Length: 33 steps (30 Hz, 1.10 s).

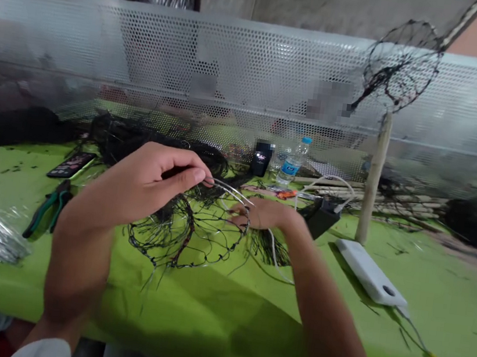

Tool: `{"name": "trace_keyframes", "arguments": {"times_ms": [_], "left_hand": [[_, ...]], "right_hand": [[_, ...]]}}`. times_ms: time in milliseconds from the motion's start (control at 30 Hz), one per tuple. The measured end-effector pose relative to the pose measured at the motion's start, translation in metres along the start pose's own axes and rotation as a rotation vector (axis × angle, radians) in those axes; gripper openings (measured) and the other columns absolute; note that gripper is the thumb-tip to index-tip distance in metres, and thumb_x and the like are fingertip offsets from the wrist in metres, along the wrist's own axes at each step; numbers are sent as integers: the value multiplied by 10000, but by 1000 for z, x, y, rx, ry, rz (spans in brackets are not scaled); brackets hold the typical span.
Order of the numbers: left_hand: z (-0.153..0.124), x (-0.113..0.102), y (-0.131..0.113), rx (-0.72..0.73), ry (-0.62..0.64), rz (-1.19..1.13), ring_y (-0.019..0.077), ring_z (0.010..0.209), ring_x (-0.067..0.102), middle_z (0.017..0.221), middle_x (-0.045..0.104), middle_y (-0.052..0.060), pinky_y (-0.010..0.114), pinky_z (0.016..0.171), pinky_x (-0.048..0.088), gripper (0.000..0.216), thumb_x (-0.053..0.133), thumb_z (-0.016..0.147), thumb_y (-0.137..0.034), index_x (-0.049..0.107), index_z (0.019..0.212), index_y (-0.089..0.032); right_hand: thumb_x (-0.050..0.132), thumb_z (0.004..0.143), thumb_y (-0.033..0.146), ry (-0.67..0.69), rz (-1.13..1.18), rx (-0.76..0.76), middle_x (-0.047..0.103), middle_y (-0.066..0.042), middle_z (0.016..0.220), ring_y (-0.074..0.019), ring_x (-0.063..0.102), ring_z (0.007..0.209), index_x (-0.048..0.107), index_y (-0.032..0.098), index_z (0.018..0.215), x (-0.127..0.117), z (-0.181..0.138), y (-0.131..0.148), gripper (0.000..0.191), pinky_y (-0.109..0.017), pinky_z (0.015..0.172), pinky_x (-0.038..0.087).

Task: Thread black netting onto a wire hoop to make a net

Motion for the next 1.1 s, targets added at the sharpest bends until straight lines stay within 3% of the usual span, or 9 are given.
{"name": "trace_keyframes", "arguments": {"times_ms": [67, 167, 300, 400, 533, 733, 900, 1000, 1100], "left_hand": [[0, 0, 0, 2, -3, -7, 128, 617, 563, 695, 663, -26, 236, 566, 419, 289, 581, 990, -394, 797, 917, -216], [0, -2, -2, 6, -35, -37, 138, 685, 627, 787, 736, -29, 232, 613, 456, 257, 609, 984, -370, 804, 911, -220], [-1, -3, -8, -12, -75, -70, 137, 701, 646, 788, 756, -32, 217, 606, 469, 232, 638, 977, -362, 812, 920, -220], [-5, -7, -15, -39, -121, -73, 133, 761, 674, 856, 782, -22, 209, 670, 508, 192, 650, 979, -318, 810, 952, -215], [-9, -10, -20, -21, -184, -84, 110, 707, 644, 839, 771, -17, 199, 613, 484, 183, 652, 982, -308, 806, 975, -209], [0, 2, -14, 18, -171, -147, 68, 488, 427, 641, 610, -54, 218, 451, 333, 199, 589, 1021, -300, 756, 999, -193], [7, 19, -27, 251, -83, 84, 107, 671, 528, 756, 615, -19, 247, 618, 415, 197, 533, 1052, -244, 686, 957, -164], [7, 27, -37, 428, -140, 303, 156, 804, 555, 850, 619, 22, 312, 775, 443, 224, 458, 1081, -220, 639, 976, -142], [3, 33, -44, 528, -201, 451, 181, 818, 574, 868, 627, 41, 336, 748, 436, 263, 405, 1103, -245, 626, 1013, -134]], "right_hand": [[579, 1018, 496, 74, 118, -78, 777, -27, 912, -169, 706, 757, 775, 245, 1156, -18, -13, 24, 347, -310, 712, 597], [416, 1071, 563, -120, 538, -219, 767, -49, 968, -173, 681, 751, 706, 244, 1297, -60, -37, 71, 487, -317, 670, 574], [604, 1030, 318, -423, 229, -164, 714, 5, 787, -127, 626, 633, 744, 234, 1114, -76, -57, 113, 184, -259, 550, 470], [639, 993, 188, -566, 69, -245, 707, 33, 729, -93, 593, 560, 751, 218, 1043, -77, -63, 132, 127, -249, 558, 472], [701, 958, 165, -628, -16, -282, 734, 39, 748, -91, 642, 586, 769, 227, 1051, -79, -65, 134, 131, -235, 594, 515], [681, 957, 109, -789, -254, -376, 793, 11, 875, -130, 729, 719, 777, 257, 1030, -79, -75, 141, 192, -251, 660, 557], [667, 955, 87, -761, -281, -401, 805, 0, 904, -142, 748, 752, 784, 249, 1052, -72, -72, 136, 223, -258, 684, 567], [694, 943, 106, -758, -244, -352, 800, 13, 855, -147, 745, 733, 797, 267, 1028, -77, -73, 129, 209, -268, 663, 560], [724, 932, 134, -756, -194, -299, 808, 20, 865, -157, 747, 734, 805, 288, 1011, -83, -74, 124, 191, -288, 683, 569]]}}
Point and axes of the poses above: each hand's wrist, its own z-axis towards the middle knuckle, its own x-axis out of the palm, y = z × x, the point moved 9 cm from there along z, towards the middle knuckle
